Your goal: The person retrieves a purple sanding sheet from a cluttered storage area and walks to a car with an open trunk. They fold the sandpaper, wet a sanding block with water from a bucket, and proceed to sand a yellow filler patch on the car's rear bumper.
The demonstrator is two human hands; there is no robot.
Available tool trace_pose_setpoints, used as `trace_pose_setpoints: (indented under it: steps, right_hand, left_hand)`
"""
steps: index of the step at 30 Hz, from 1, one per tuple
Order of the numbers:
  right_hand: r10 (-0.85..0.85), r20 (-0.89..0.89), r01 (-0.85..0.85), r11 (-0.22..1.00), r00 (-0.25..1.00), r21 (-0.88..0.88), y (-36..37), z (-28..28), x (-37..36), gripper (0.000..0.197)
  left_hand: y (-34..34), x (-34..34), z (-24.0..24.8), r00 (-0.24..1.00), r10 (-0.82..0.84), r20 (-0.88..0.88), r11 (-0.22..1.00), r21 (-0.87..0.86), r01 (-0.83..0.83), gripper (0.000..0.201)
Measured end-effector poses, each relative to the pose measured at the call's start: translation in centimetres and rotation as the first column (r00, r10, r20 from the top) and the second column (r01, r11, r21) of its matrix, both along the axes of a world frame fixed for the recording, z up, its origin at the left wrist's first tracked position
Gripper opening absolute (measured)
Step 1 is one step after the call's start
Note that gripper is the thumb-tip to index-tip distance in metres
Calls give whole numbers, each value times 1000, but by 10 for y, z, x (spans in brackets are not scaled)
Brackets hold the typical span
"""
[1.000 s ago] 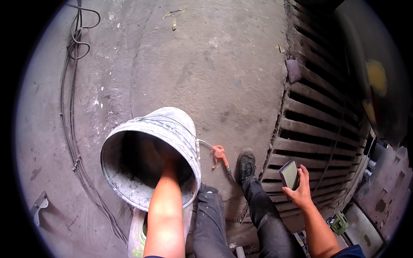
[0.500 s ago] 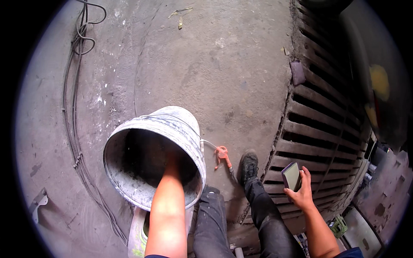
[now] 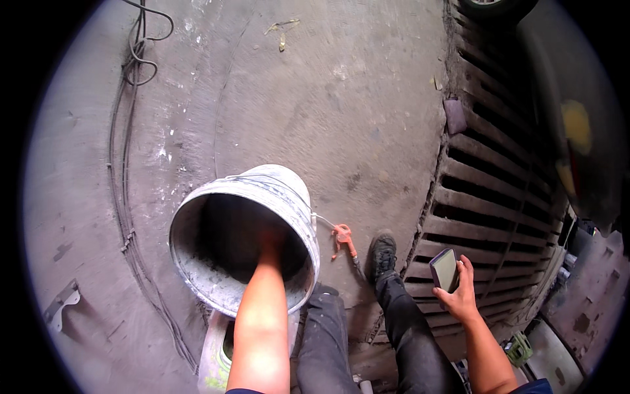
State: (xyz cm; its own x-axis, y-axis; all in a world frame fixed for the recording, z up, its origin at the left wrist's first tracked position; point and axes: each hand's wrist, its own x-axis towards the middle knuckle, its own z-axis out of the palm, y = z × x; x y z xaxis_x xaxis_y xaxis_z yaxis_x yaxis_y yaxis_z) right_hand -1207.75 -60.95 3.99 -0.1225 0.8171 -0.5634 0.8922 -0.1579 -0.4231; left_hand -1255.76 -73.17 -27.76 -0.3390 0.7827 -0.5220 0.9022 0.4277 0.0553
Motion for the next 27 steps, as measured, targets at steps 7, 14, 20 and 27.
trace_pose_setpoints:
  steps: [7,14,20,27]
  right_hand:
    - [-19,-87,25,997,996,70,5,42,-22,90]
    - [21,-243,21,985,970,172,10,125,-56,90]
    - [67,-388,16,978,919,206,4,205,-69,88]
    - [234,-649,-53,957,724,286,22,324,-42,86]
  left_hand:
    - [73,42,162,622,544,563,566,302,-768,69]
    - [82,26,297,711,295,638,612,445,-653,74]
    - [86,40,425,780,6,626,659,584,-474,79]
    - [138,143,543,867,-367,338,677,736,-1,87]
